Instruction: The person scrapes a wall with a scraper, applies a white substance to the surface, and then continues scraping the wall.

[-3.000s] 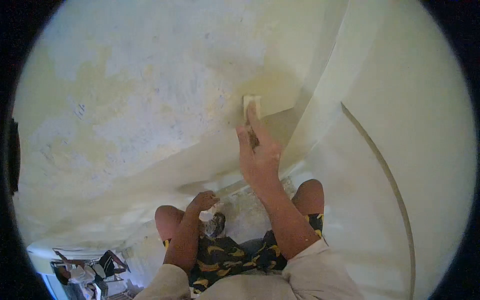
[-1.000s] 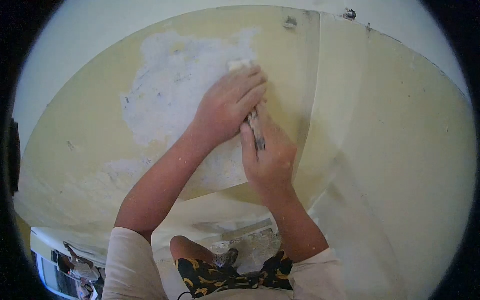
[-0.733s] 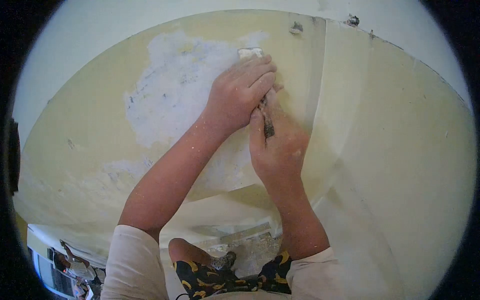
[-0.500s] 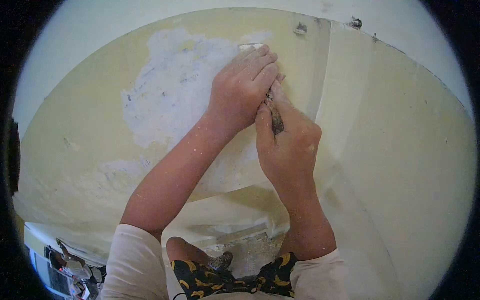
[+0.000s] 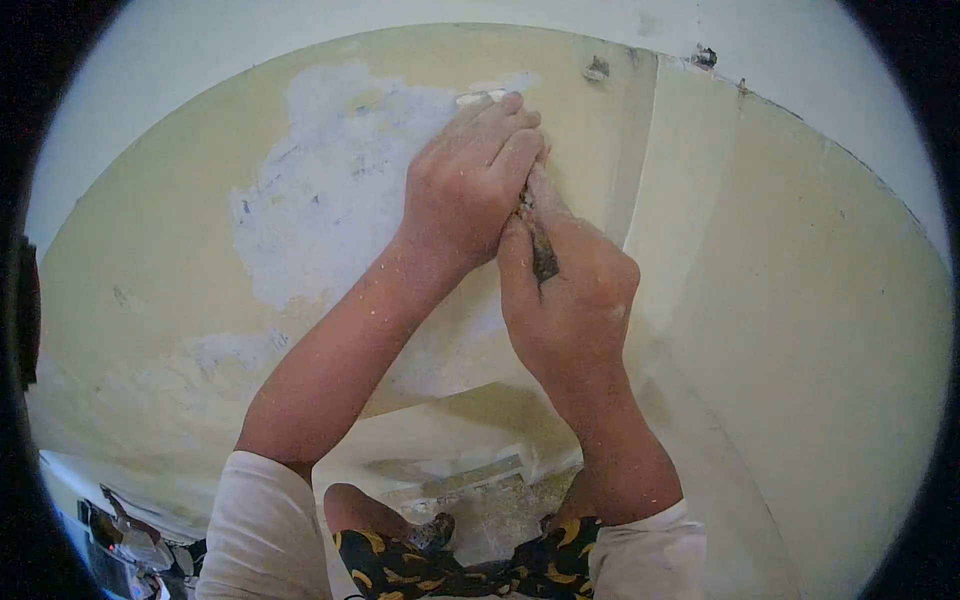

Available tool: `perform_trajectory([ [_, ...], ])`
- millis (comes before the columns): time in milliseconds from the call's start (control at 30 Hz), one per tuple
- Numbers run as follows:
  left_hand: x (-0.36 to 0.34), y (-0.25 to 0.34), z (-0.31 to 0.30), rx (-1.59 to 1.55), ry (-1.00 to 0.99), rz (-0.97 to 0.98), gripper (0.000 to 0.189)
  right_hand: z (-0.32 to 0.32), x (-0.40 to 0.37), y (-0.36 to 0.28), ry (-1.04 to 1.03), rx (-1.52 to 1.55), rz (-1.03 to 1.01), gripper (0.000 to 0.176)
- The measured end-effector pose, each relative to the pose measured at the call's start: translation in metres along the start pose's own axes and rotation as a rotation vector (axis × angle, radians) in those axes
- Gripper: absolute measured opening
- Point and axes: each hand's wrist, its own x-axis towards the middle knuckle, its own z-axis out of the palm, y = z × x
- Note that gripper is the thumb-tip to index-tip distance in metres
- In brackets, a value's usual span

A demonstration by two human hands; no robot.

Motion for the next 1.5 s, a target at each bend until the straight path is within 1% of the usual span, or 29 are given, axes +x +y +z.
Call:
perform_trajectory([
  [67,0.006,-0.005,0.000,-0.014,-0.020,0.026,0.013,0.003,0.001,0.001,0.002,-0.009,0.005,0.031],
  [100,0.005,-0.004,0.000,-0.016,-0.018,0.024,0.013,0.004,0.002,0.002,0.020,0.024,0.016,0.031],
  [133,-0.002,0.002,-0.013,-0.026,-0.008,0.005,0.013,0.005,-0.007,-0.009,0.041,0.054,0.025,0.032],
  [200,-0.003,0.000,-0.014,-0.025,0.001,-0.011,0.014,0.008,-0.013,-0.007,0.034,0.048,0.020,0.032],
  [267,-0.003,-0.004,-0.016,-0.015,-0.003,0.038,0.013,0.009,-0.012,-0.014,0.025,0.045,0.012,0.032],
  [333,0.006,-0.006,-0.015,-0.031,-0.005,0.027,0.014,0.005,0.000,-0.023,-0.033,0.002,0.155,0.032],
  [400,0.007,-0.004,-0.019,-0.047,-0.005,0.021,0.014,-0.001,-0.006,-0.028,-0.042,-0.017,0.130,0.032],
  [467,-0.002,0.003,-0.024,-0.070,-0.049,0.004,0.015,-0.002,-0.009,-0.030,-0.052,-0.031,0.104,0.032],
  [567,0.006,0.003,-0.028,-0.055,-0.106,-0.017,0.016,-0.001,-0.010,-0.032,-0.011,-0.013,0.125,0.032],
  [633,-0.004,0.003,-0.027,-0.062,-0.071,-0.010,0.015,-0.002,-0.013,-0.038,-0.100,-0.094,0.242,0.032],
  [667,-0.007,0.002,-0.025,-0.063,-0.033,0.007,0.015,0.000,-0.016,-0.036,-0.102,-0.097,0.246,0.032],
  [733,-0.005,-0.004,-0.022,-0.049,-0.036,0.029,0.015,0.010,-0.021,-0.027,-0.006,-0.077,0.106,0.032],
  [800,0.000,-0.005,-0.022,-0.043,-0.042,0.047,0.015,0.010,-0.011,-0.027,0.016,-0.043,0.112,0.032],
  [833,0.001,-0.004,-0.021,-0.070,-0.055,0.017,0.015,0.010,-0.007,-0.027,0.032,-0.009,0.118,0.032],
  [900,0.000,-0.002,-0.022,-0.096,-0.064,-0.015,0.015,0.005,-0.018,-0.025,0.001,-0.071,0.102,0.032],
  [967,-0.006,0.001,-0.023,-0.093,-0.062,0.052,0.016,0.006,-0.018,-0.024,-0.021,-0.126,0.081,0.032],
  [1033,0.006,-0.007,-0.016,-0.093,-0.060,0.053,0.015,0.010,-0.009,-0.025,0.015,-0.091,0.161,0.032],
  [1067,0.011,-0.008,-0.017,-0.096,-0.058,0.041,0.015,0.011,-0.007,-0.024,0.014,-0.090,0.158,0.032],
  [1133,0.005,-0.002,-0.017,-0.091,-0.039,0.016,0.015,0.013,-0.003,-0.016,0.123,-0.058,-0.014,0.032],
  [1200,0.001,0.000,-0.016,-0.091,-0.026,-0.007,0.015,0.010,-0.011,-0.015,0.107,-0.073,-0.018,0.033],
  [1267,0.003,0.000,-0.016,-0.101,-0.058,0.017,0.015,0.008,-0.014,-0.015,0.099,-0.088,-0.021,0.033],
  [1367,0.002,0.002,-0.015,-0.115,-0.046,-0.018,0.015,0.004,-0.010,-0.019,0.106,-0.013,0.025,0.032],
  [1433,-0.004,0.004,-0.015,-0.114,-0.036,-0.015,0.015,0.004,-0.019,-0.021,-0.010,-0.043,0.122,0.032],
  [1500,-0.003,0.002,-0.013,-0.106,-0.018,0.013,0.015,0.003,-0.012,-0.021,0.012,-0.070,0.100,0.032],
])
